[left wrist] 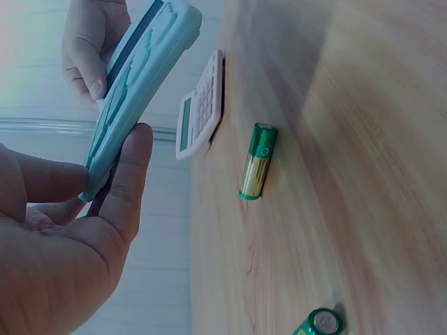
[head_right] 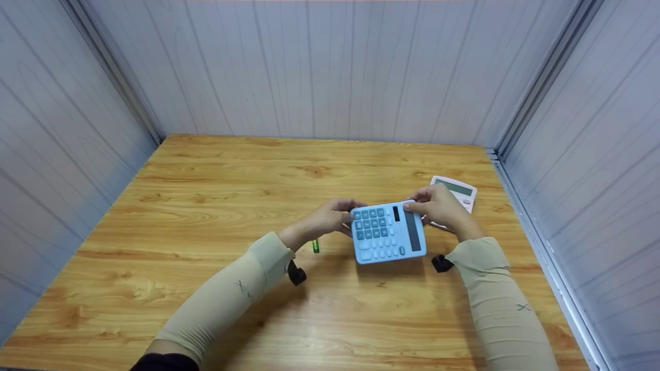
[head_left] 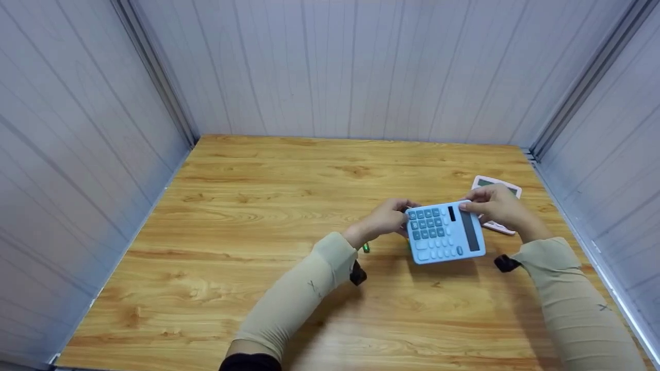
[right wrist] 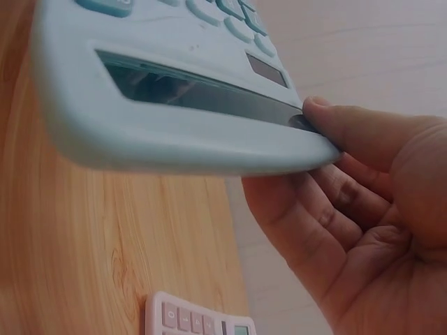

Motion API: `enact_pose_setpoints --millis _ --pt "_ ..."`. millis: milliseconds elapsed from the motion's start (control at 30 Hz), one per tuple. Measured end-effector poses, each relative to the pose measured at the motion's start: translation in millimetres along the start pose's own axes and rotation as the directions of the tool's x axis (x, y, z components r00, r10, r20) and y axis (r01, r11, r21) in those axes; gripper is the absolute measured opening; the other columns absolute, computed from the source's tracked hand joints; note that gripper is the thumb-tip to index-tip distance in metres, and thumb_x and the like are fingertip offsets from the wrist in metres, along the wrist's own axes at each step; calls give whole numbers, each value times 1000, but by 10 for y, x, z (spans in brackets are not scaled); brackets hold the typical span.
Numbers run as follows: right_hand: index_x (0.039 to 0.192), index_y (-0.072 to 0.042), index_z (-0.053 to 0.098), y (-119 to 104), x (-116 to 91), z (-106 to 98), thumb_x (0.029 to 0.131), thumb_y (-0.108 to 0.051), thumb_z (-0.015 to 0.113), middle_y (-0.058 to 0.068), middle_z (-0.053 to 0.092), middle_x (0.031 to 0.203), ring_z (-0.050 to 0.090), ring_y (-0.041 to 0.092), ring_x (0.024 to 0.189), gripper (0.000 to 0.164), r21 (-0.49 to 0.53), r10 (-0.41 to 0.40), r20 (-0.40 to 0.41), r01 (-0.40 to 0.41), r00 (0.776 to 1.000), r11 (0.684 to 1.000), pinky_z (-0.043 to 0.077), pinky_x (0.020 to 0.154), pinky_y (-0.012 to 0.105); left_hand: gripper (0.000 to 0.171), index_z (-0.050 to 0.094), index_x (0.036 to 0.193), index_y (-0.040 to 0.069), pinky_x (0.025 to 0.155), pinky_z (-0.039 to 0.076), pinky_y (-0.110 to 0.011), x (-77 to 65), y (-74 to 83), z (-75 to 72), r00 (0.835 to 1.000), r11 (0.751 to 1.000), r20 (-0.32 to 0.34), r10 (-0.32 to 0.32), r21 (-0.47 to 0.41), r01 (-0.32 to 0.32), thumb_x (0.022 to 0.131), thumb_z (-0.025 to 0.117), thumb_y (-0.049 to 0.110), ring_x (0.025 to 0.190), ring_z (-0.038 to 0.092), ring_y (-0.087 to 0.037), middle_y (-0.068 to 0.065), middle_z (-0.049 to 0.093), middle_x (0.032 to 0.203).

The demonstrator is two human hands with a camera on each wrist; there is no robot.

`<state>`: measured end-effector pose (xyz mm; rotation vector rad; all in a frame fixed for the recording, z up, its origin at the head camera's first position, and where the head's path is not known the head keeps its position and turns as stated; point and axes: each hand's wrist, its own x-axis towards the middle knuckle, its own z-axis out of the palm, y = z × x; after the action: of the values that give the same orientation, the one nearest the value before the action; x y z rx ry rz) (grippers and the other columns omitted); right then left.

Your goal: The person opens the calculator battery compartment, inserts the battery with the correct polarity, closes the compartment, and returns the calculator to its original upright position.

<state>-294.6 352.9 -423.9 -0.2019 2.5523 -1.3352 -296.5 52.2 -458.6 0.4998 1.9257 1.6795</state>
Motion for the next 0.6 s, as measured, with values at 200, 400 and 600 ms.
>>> enact_pose_setpoints --millis 200,400,600 --pt "120 11 71 -84 11 81 107 -16 71 -5 79 89 74 7 77 30 -8 2 -18 -2 1000 1000 65 66 28 45 58 150 -4 87 68 -38 -52 22 -103 1000 1000 -1 12 15 -12 108 41 -6 99 73 -19 -13 71 122" --pt "120 11 72 -113 42 153 107 -15 71 -6 79 87 72 7 74 30 29 2 -18 -2 1000 1000 64 63 27 45 60 148 -3 83 68 -36 -88 18 -172 1000 1000 -12 8 17 -8 107 41 -6 93 72 -19 -12 72 119" --pt "118 13 71 -92 77 235 107 -12 70 -4 79 88 74 8 75 27 75 -24 1 24 1000 997 65 64 27 45 58 148 -5 80 67 -35 -120 -15 -223 1000 1000 0 0 13 0 107 41 -6 88 71 -18 -12 70 114"
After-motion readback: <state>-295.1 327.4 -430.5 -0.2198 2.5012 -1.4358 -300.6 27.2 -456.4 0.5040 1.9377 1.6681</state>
